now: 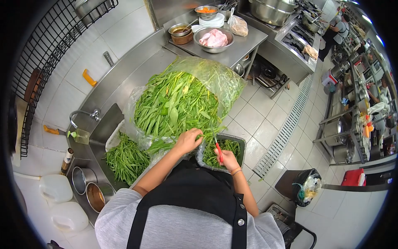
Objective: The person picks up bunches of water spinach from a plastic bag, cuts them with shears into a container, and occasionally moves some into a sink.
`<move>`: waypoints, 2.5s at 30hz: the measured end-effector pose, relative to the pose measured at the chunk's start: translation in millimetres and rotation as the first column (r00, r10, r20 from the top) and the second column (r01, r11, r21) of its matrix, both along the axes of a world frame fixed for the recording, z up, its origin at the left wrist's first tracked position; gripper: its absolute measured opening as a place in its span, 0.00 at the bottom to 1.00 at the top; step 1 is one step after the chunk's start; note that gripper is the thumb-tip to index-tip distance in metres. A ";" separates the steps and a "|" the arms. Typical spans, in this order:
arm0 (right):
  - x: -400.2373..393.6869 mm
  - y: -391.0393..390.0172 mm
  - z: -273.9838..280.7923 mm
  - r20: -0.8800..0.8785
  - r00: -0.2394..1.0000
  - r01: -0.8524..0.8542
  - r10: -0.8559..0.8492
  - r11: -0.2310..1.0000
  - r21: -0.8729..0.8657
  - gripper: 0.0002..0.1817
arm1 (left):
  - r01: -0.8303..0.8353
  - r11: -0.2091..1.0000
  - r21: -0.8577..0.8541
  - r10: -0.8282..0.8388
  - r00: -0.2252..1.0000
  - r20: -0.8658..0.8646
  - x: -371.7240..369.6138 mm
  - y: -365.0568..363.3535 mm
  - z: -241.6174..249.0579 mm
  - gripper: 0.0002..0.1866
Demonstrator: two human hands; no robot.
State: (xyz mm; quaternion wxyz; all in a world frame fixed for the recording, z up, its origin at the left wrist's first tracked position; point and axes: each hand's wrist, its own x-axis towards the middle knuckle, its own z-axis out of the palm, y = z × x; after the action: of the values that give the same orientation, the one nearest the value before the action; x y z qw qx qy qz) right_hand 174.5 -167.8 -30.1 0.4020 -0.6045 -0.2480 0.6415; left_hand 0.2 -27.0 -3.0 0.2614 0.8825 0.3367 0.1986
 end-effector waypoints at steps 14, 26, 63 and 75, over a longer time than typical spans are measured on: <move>-0.8 -39.5 -6.1 0.066 0.994 0.096 -0.092 0.993 -0.061 0.22 | -0.431 0.900 0.063 0.435 0.895 -0.094 47.2 88.4 39.5 0.12; -4.8 47.3 21.7 -0.110 0.992 -0.049 0.056 0.997 0.066 0.25 | -0.438 0.894 -0.096 0.438 0.899 -0.018 8.8 32.8 40.6 0.17; -33.0 66.9 33.3 0.008 0.999 0.031 -0.032 0.996 0.089 0.27 | -0.223 0.974 0.030 0.215 0.960 0.180 1.8 35.6 35.3 0.13; -34.0 59.0 14.6 0.037 0.999 0.013 -0.017 0.995 0.098 0.23 | -0.522 0.852 0.042 0.510 0.846 0.155 -11.8 59.2 44.3 0.14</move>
State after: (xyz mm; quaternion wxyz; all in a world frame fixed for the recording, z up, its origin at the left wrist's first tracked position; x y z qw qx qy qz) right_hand 140.6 -108.8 -15.6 0.4310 -0.5980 -0.2820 0.6142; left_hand -11.6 32.2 41.4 0.1844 0.7536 0.5342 0.3358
